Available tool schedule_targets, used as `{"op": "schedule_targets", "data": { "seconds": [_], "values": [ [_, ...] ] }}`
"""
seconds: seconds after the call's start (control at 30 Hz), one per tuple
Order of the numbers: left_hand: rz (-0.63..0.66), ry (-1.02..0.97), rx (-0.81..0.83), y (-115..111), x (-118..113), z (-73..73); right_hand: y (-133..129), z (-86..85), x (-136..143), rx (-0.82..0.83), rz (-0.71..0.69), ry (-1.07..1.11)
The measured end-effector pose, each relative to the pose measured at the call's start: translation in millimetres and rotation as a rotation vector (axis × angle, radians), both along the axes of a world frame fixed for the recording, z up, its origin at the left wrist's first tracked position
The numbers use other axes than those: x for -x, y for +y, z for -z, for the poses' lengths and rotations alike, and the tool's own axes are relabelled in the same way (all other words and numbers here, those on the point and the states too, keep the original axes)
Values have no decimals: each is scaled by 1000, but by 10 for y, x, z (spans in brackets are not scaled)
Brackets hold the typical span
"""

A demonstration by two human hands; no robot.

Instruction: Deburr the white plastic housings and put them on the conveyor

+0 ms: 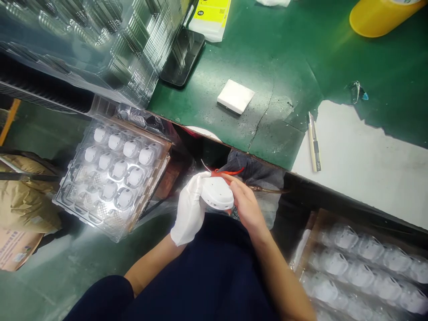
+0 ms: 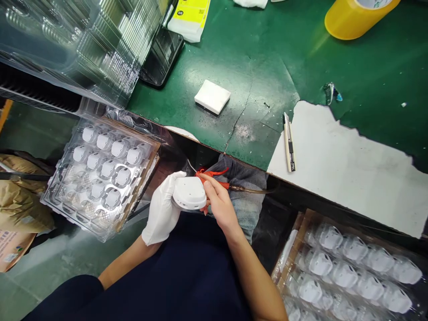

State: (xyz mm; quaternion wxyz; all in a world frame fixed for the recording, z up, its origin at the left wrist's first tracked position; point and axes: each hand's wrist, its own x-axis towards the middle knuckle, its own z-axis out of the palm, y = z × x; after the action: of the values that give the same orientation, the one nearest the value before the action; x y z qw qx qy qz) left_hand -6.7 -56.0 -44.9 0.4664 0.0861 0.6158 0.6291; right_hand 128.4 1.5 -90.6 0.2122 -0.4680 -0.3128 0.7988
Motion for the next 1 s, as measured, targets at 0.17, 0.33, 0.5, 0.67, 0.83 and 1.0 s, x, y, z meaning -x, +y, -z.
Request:
{"op": "schedule_targets", "data": {
  "seconds": [0.17,0.33,0.5,0.67,0.83,1.0],
  "values": [
    [34,192,69,-21,17,-22,27,-40,15,39,-14,30],
    [58,207,92,-78,30,-2,39,-70,-15,45,52,51],
    [41,190,86,-58,34,-21,27,-95,-10,47,52,45],
    [51,74,13,-22,29,-41,10,-112,-1,30,69,24],
    [137,-63,22,-76,43,60,-48,-181,4,-127,185,47],
    [176,-46,-30,-95,23,166,-171,-250,34,-341,209,-22]
  ]
}}
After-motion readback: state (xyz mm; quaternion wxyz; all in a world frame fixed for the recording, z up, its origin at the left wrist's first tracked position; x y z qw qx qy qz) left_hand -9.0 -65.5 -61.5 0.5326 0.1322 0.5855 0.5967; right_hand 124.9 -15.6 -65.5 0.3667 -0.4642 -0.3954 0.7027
